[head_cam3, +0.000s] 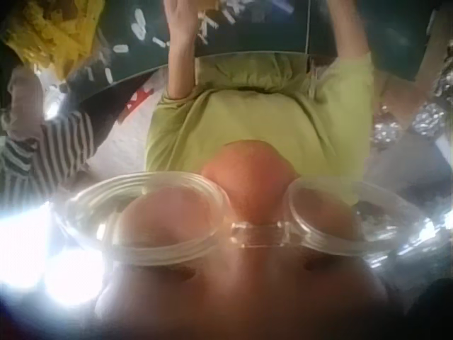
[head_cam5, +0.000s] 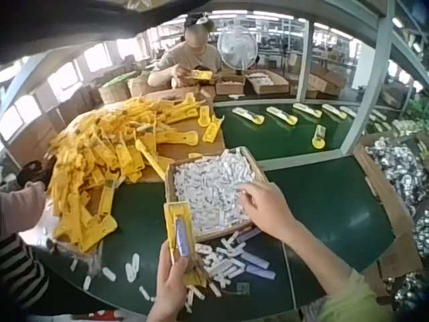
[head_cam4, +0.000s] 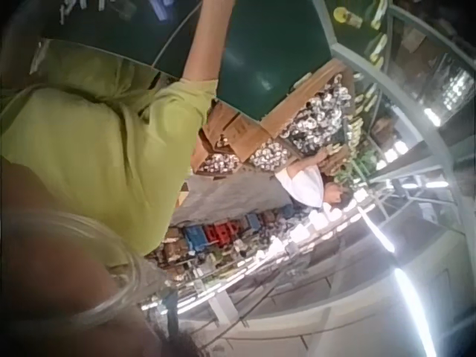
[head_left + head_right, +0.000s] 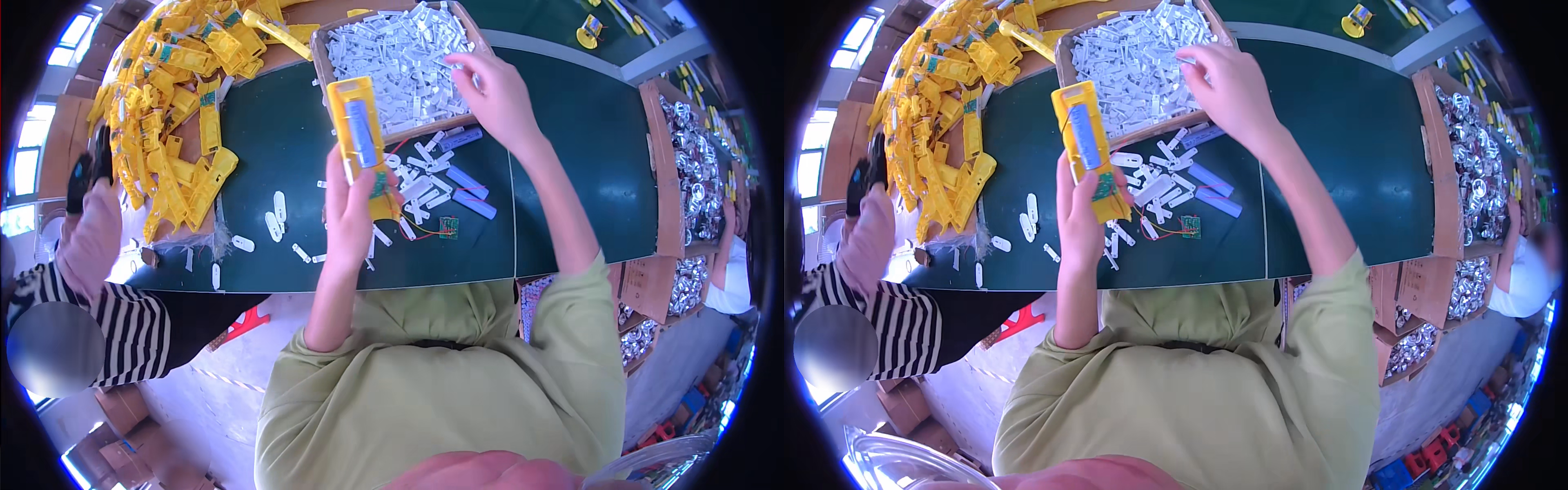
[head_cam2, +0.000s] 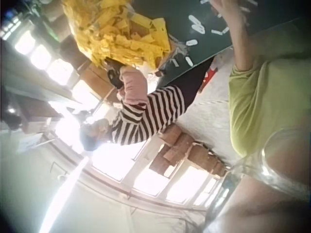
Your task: Assembling small electronic components including a yellow plastic casing, battery, and circuit board at a factory workstation.
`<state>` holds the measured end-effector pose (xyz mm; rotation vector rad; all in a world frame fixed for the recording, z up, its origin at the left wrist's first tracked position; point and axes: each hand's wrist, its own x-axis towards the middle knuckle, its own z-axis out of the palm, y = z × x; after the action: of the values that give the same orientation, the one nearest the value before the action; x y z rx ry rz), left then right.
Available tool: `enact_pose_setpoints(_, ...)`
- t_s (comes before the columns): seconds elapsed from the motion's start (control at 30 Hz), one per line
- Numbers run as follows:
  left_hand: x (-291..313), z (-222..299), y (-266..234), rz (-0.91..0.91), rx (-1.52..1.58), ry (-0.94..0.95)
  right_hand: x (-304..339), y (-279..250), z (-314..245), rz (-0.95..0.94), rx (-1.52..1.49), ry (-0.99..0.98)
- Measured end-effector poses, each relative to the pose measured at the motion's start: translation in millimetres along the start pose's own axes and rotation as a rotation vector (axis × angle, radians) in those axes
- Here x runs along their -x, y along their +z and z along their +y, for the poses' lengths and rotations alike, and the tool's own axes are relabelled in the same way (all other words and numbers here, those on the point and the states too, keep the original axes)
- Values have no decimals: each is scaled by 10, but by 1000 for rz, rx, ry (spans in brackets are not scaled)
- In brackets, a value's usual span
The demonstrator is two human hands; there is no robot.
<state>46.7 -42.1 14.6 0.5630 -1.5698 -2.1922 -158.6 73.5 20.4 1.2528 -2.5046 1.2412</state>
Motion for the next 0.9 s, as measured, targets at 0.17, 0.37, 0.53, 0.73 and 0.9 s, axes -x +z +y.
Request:
enact_pose_setpoints(0.17,-8,-7,-163,2,11,-25,-413,355,269,-441,366,-395)
enact_pose_setpoints(0.37,-41,-98,-229,-21,15,-43,-736,332,393,-550,501,-583)
enact_pose_setpoints(0.53,-31,-107,-190,-24,16,-69,-820,265,454,-434,679,-794)
enact_pose_setpoints(0.73,-16,-128,-114,-91,30,-88,-790,299,620,-324,671,-728)
enact_pose_setpoints(0.9,13,-118,-92,-94,50,-87,-794,196,407,-266,441,-591)
